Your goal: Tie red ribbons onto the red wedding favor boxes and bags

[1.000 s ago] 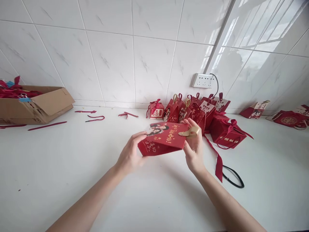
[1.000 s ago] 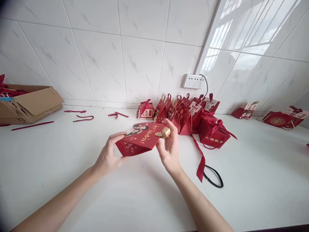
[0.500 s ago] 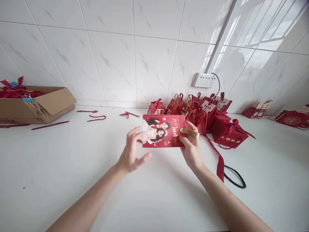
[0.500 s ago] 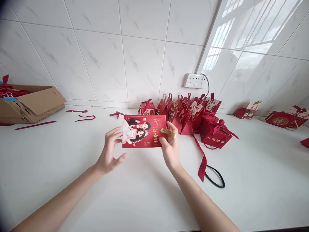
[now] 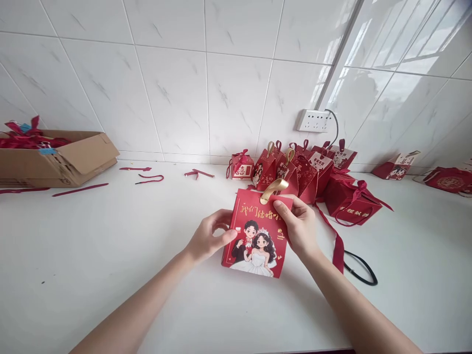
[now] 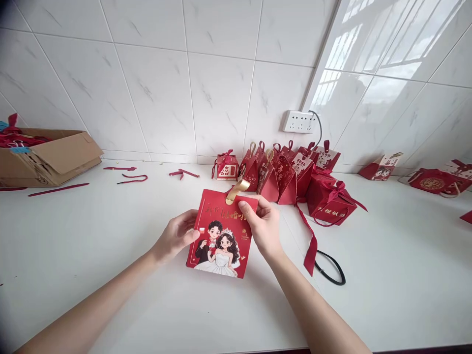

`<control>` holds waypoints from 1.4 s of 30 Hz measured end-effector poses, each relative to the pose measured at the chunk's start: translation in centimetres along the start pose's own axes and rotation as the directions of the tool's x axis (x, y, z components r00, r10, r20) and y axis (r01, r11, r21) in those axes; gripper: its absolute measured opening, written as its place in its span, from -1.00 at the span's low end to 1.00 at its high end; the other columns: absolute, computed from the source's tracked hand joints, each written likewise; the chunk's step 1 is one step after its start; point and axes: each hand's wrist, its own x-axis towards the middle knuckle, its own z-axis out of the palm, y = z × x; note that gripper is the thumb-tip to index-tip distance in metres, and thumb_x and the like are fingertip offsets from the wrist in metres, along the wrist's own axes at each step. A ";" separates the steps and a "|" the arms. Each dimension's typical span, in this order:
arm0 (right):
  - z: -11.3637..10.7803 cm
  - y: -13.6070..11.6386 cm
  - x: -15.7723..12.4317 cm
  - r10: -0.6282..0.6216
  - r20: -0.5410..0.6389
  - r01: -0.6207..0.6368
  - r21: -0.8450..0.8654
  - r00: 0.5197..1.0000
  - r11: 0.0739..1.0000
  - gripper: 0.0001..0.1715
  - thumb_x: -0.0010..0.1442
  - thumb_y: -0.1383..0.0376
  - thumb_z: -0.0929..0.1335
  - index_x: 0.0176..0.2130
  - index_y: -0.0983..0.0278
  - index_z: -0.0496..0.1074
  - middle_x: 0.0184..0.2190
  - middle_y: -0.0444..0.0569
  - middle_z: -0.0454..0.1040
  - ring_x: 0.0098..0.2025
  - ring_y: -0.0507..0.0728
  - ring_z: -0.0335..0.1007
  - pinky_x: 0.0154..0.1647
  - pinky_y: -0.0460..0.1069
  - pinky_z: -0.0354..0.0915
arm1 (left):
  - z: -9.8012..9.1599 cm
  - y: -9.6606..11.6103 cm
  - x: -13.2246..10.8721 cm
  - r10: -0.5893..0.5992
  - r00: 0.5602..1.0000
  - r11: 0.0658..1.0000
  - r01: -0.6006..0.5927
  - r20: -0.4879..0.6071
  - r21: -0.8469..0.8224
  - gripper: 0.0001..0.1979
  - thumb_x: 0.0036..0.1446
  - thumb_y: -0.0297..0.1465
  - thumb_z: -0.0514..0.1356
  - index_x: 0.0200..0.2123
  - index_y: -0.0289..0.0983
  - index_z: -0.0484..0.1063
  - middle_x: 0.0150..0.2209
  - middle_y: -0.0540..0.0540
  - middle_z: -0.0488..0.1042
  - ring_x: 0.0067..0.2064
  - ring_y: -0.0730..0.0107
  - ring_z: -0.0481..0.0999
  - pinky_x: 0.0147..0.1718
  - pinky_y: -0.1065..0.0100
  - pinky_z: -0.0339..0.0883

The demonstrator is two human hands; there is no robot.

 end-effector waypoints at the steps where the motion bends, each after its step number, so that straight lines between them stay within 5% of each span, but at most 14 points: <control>1: 0.1 -0.1 -0.1 -0.009 0.026 0.009 -0.018 1.000 1.000 -0.72 -0.02 0.09 0.44 -0.41 0.24 0.44 -0.55 -0.14 0.48 -0.55 0.06 0.40 -0.58 -0.06 0.35 | 0.1 0.1 -0.1 0.003 1.000 1.000 -0.003 0.009 0.022 -0.61 0.02 -0.15 0.20 -0.16 -0.28 0.39 -0.17 -0.16 0.52 -0.15 0.23 0.49 -0.18 0.25 0.38; 9: 0.8 -0.7 -0.7 -0.282 0.174 0.305 -0.124 0.943 0.944 -0.88 0.12 0.23 0.36 -0.39 0.21 0.35 -0.41 -0.09 0.55 -0.31 0.10 0.47 -0.29 0.02 0.41 | 0.5 -0.1 -0.4 0.126 0.990 0.960 -0.107 -0.061 0.259 -0.73 -0.02 -0.27 0.21 -0.23 -0.24 0.35 -0.29 -0.05 0.49 -0.22 0.30 0.47 -0.19 0.29 0.36; 14: 0.8 -0.6 -1.1 -0.344 0.269 0.403 -0.211 0.900 0.891 -0.94 0.11 0.30 0.35 -0.40 0.22 0.37 -0.42 -0.08 0.57 -0.34 0.10 0.48 -0.34 0.01 0.39 | 1.4 0.1 -0.6 0.096 0.992 0.986 -0.084 -0.081 0.142 -0.78 -0.01 -0.29 0.21 -0.29 -0.25 0.32 -0.41 -0.02 0.46 -0.37 0.35 0.47 -0.38 0.35 0.37; 19: 0.8 -0.8 -1.6 -0.397 0.334 0.493 -0.289 0.855 0.820 -0.97 0.09 0.32 0.35 -0.40 0.23 0.39 -0.51 -0.13 0.50 -0.48 0.04 0.40 -0.48 -0.07 0.32 | 2.2 2.5 0.0 0.078 0.984 0.997 -0.076 -0.158 0.016 -0.77 0.02 -0.22 0.22 -0.38 -0.28 0.38 -0.45 -0.03 0.46 -0.42 0.39 0.46 -0.46 0.41 0.34; 28: 0.7 -0.5 -1.6 -0.347 0.349 0.456 -0.304 0.870 0.837 -0.92 0.12 0.27 0.33 -0.37 0.23 0.36 -0.43 -0.10 0.50 -0.40 0.07 0.41 -0.39 -0.04 0.35 | 3.1 3.8 0.2 0.153 0.937 0.979 -0.101 -0.314 0.175 -0.75 0.01 -0.24 0.23 -0.56 -0.27 0.36 -0.57 0.03 0.40 -0.49 0.46 0.39 -0.50 0.46 0.29; 34: 0.8 -1.2 -1.5 -0.332 0.294 0.401 -0.219 0.896 0.889 -0.83 0.19 0.22 0.29 -0.37 0.24 0.41 -0.43 -0.08 0.49 -0.39 0.06 0.42 -0.40 -0.05 0.36 | 3.2 3.7 0.2 0.127 0.940 0.983 -0.075 -0.316 0.169 -0.73 0.00 -0.24 0.23 -0.59 -0.27 0.33 -0.62 0.06 0.33 -0.54 0.50 0.33 -0.53 0.47 0.25; 42: 0.9 -2.1 -1.5 -0.363 0.300 0.415 -0.131 0.882 0.900 -0.94 0.12 0.29 0.34 -0.36 0.21 0.44 -0.42 -0.10 0.44 -0.41 0.03 0.39 -0.47 -0.07 0.34 | 3.4 3.7 0.2 0.109 0.944 0.990 -0.075 -0.310 0.118 -0.78 -0.01 -0.26 0.25 -0.55 -0.27 0.37 -0.58 0.04 0.40 -0.50 0.48 0.38 -0.49 0.47 0.30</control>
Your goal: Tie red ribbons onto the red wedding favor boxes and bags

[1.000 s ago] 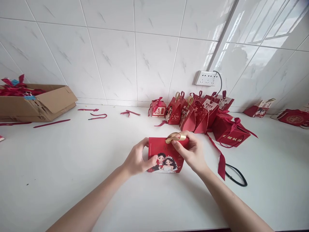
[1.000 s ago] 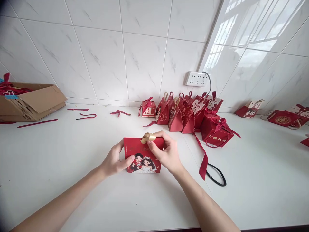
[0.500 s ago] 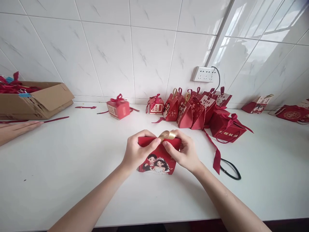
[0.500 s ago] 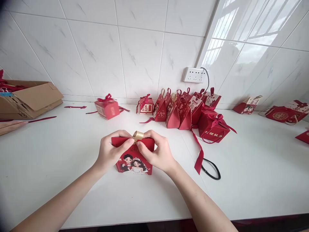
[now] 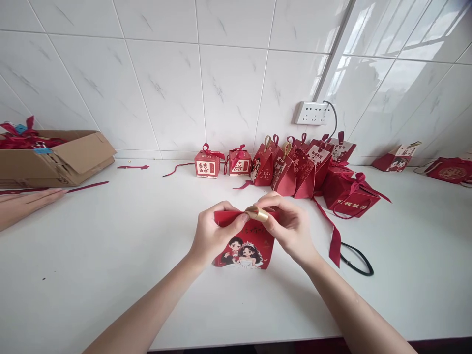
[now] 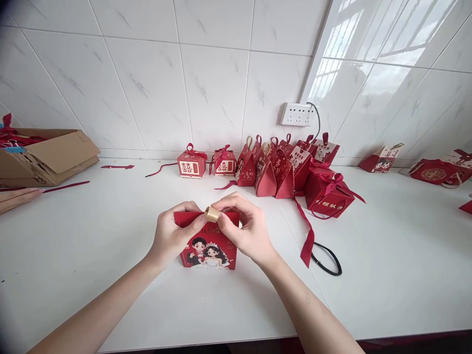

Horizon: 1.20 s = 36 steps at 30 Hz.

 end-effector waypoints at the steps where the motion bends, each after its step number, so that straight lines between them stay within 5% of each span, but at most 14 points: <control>1: 0.0 0.0 0.0 -0.004 0.013 0.004 -0.002 1.000 1.000 -0.94 0.11 0.29 0.34 -0.34 0.21 0.44 -0.41 -0.09 0.43 -0.40 0.04 0.39 -0.47 -0.06 0.34 | 0.0 0.0 0.0 0.000 1.000 1.000 0.000 -0.001 -0.001 -0.77 -0.01 -0.26 0.25 -0.55 -0.27 0.37 -0.58 0.04 0.40 -0.50 0.48 0.38 -0.49 0.46 0.30; 7: 0.1 0.0 0.1 0.030 0.014 -0.030 0.002 0.999 1.000 -0.90 0.13 0.27 0.34 -0.40 0.22 0.44 -0.44 -0.10 0.45 -0.41 0.03 0.38 -0.41 -0.06 0.34 | 0.0 0.0 -0.1 -0.015 1.000 1.000 0.015 0.012 -0.003 -0.75 -0.01 -0.26 0.25 -0.57 -0.27 0.33 -0.60 0.06 0.35 -0.53 0.52 0.33 -0.52 0.49 0.25; 13: 0.8 -0.4 0.1 0.179 -0.092 -0.178 0.018 0.980 0.984 -0.70 0.12 0.15 0.33 -0.55 0.25 0.34 -0.61 -0.18 0.33 -0.58 -0.03 0.21 -0.58 -0.12 0.20 | 0.1 0.3 -0.3 -0.038 0.996 0.999 0.039 0.083 -0.009 -0.70 -0.01 -0.29 0.25 -0.62 -0.28 0.24 -0.63 0.09 0.25 -0.56 0.58 0.24 -0.56 0.52 0.16; 21: 1.0 -0.5 -0.3 0.086 -0.130 -0.092 -0.043 0.988 0.995 -0.78 0.14 0.23 0.33 -0.50 0.24 0.44 -0.50 -0.11 0.38 -0.42 0.02 0.28 -0.43 -0.09 0.23 | 0.1 0.3 -0.3 -0.037 0.995 0.999 0.039 0.094 -0.018 -0.69 -0.02 -0.27 0.26 -0.63 -0.29 0.25 -0.64 0.10 0.23 -0.56 0.60 0.21 -0.57 0.53 0.13; 29: 1.1 -0.6 -0.2 0.186 -0.099 -0.164 0.198 0.978 0.966 -0.93 0.10 0.26 0.39 -0.39 0.19 0.41 -0.51 -0.18 0.42 -0.48 -0.02 0.33 -0.44 -0.11 0.32 | 0.1 0.3 -0.5 0.027 0.997 1.000 -0.026 0.067 -0.011 -0.87 0.00 -0.32 0.25 -0.40 -0.26 0.46 -0.47 0.03 0.45 -0.44 0.51 0.40 -0.46 0.50 0.27; 36: 1.1 -0.6 -0.5 0.031 -0.070 -0.026 0.058 0.997 0.998 -0.94 0.07 0.34 0.40 -0.38 0.22 0.41 -0.43 -0.16 0.43 -0.39 -0.02 0.38 -0.35 -0.12 0.36 | 0.2 0.3 -0.5 -0.002 0.997 1.000 0.004 0.081 -0.028 -0.79 0.02 -0.26 0.25 -0.51 -0.28 0.44 -0.54 0.03 0.39 -0.46 0.50 0.40 -0.49 0.49 0.26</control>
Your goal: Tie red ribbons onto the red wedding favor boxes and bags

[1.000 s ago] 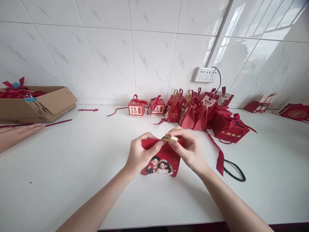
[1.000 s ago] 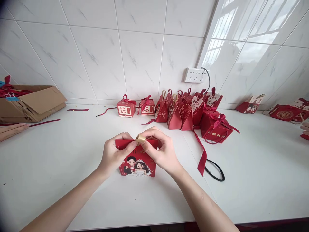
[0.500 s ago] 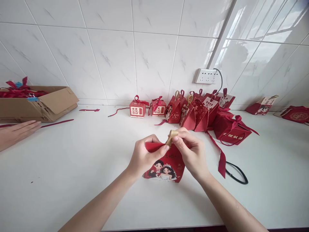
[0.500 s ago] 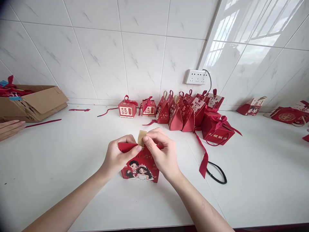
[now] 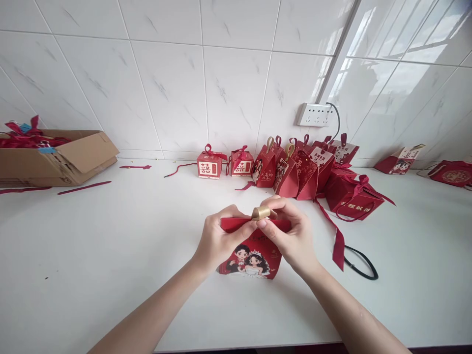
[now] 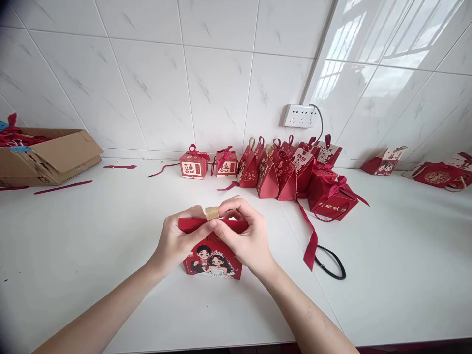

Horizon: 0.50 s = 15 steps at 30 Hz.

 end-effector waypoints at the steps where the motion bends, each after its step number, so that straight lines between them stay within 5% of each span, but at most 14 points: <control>1: 0.0 0.1 0.0 -0.002 0.001 0.002 0.005 1.000 1.000 -0.94 0.07 0.33 0.40 -0.39 0.22 0.41 -0.43 -0.16 0.43 -0.40 -0.02 0.38 -0.36 -0.12 0.36 | 0.0 0.0 0.0 -0.001 1.000 1.000 0.001 -0.003 0.006 -0.79 0.02 -0.26 0.25 -0.52 -0.28 0.43 -0.55 0.04 0.38 -0.47 0.51 0.39 -0.50 0.49 0.26; 9: 0.0 0.1 0.3 0.131 -0.019 -0.131 0.014 0.991 0.991 -0.83 0.13 0.23 0.36 -0.45 0.23 0.34 -0.55 -0.20 0.38 -0.53 -0.05 0.29 -0.49 -0.15 0.29 | 0.2 0.1 0.2 0.021 0.999 0.998 -0.020 -0.028 0.067 -0.75 0.05 -0.26 0.22 -0.56 -0.26 0.33 -0.57 0.05 0.38 -0.51 0.51 0.39 -0.52 0.48 0.29; 13: -0.4 0.2 0.6 0.150 0.003 -0.150 0.034 0.989 0.988 -0.79 0.13 0.17 0.36 -0.44 0.23 0.31 -0.55 -0.17 0.43 -0.52 -0.01 0.36 -0.46 -0.11 0.32 | 0.6 -0.8 -1.0 0.198 0.950 0.978 -0.176 -0.240 0.109 -0.68 -0.04 -0.25 0.29 -0.21 -0.21 0.35 -0.32 -0.05 0.44 -0.22 0.30 0.48 -0.23 0.27 0.40; 15: -0.7 0.3 0.7 0.171 0.000 -0.171 0.035 0.985 0.985 -0.76 0.14 0.15 0.35 -0.44 0.22 0.29 -0.56 -0.16 0.46 -0.52 0.02 0.39 -0.45 -0.08 0.32 | 1.5 -0.4 -3.3 0.221 0.957 0.975 -0.224 -0.188 0.005 -0.65 -0.04 -0.23 0.29 -0.16 -0.16 0.35 -0.20 -0.11 0.41 -0.08 0.19 0.43 -0.12 0.14 0.38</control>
